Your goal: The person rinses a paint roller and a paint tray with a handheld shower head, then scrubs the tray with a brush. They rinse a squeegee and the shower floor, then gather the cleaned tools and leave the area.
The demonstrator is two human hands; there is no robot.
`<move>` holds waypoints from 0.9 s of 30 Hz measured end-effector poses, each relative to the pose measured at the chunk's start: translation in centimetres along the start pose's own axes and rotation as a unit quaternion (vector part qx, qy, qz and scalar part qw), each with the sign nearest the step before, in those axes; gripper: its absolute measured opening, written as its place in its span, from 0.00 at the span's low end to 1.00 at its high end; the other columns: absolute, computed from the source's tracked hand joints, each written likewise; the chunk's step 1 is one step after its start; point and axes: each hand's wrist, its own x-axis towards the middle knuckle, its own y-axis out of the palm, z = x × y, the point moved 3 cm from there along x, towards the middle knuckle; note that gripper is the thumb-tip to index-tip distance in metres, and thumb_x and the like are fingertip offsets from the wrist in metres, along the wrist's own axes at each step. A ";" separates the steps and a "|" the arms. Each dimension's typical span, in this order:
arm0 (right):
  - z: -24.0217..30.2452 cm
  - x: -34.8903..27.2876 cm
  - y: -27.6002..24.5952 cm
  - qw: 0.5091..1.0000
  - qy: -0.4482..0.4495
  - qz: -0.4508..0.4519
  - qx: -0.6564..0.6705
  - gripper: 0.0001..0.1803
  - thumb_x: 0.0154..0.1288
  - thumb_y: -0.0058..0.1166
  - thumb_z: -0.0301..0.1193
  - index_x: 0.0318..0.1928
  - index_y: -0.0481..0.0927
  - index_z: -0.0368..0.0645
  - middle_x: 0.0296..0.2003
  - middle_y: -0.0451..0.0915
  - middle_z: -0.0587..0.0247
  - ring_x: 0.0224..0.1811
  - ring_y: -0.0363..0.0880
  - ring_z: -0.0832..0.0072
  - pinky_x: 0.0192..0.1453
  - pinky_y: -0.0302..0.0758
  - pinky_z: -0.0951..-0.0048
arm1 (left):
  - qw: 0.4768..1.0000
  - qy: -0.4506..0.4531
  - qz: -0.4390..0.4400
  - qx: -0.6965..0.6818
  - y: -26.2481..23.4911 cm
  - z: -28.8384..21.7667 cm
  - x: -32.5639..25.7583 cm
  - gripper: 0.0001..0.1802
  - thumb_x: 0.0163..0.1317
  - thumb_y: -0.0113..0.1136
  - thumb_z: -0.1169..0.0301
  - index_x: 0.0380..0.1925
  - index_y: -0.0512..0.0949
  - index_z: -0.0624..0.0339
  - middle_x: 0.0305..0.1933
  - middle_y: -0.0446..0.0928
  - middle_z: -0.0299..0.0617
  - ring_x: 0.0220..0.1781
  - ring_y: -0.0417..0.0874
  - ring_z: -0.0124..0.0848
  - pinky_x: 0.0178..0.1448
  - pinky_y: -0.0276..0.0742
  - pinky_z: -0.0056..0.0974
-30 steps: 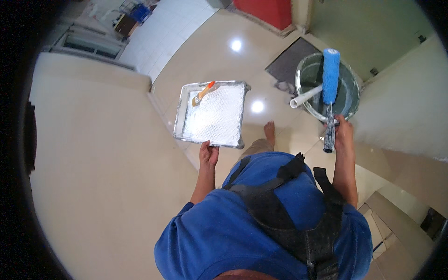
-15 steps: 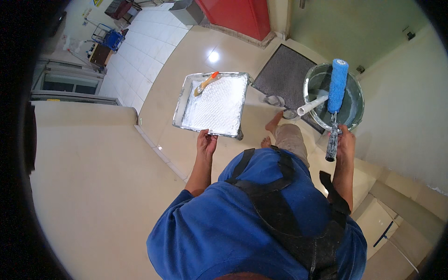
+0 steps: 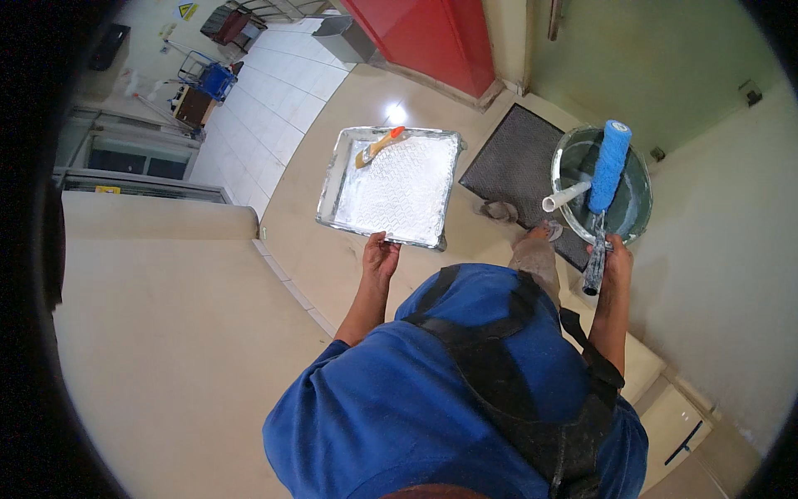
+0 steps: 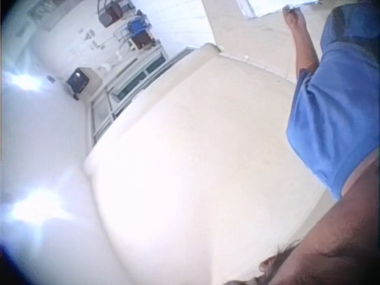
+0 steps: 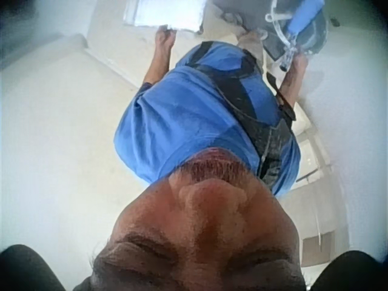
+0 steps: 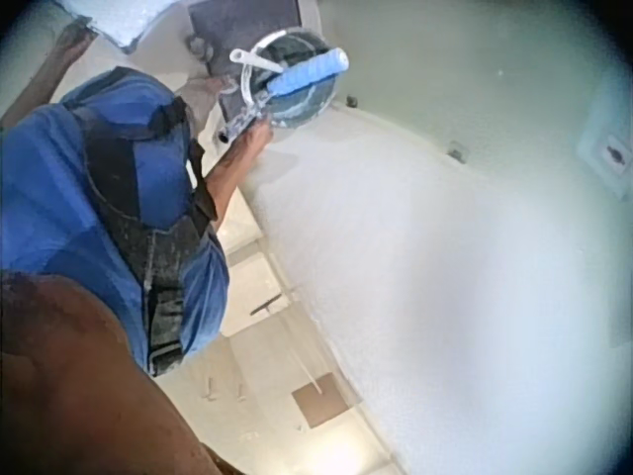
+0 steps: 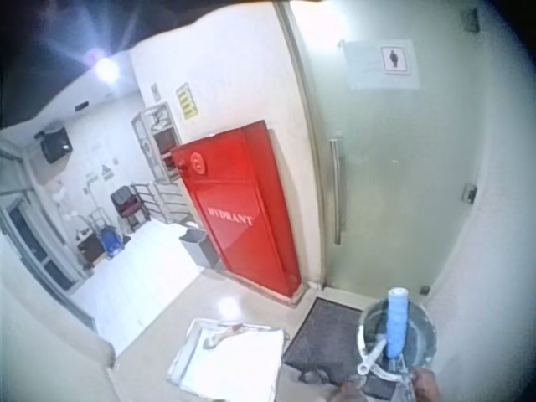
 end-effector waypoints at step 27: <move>-3.6 2.1 -3.8 0.995 -0.088 0.049 -0.003 0.14 0.58 0.57 0.34 0.36 0.77 0.33 0.24 0.79 0.58 0.19 0.79 0.66 0.22 0.75 0.67 | 0.992 0.066 0.101 -0.026 0.3 -0.3 8.6 0.11 0.54 0.52 0.79 0.39 0.72 0.65 0.40 0.80 0.47 0.43 0.82 0.41 0.53 0.80 0.45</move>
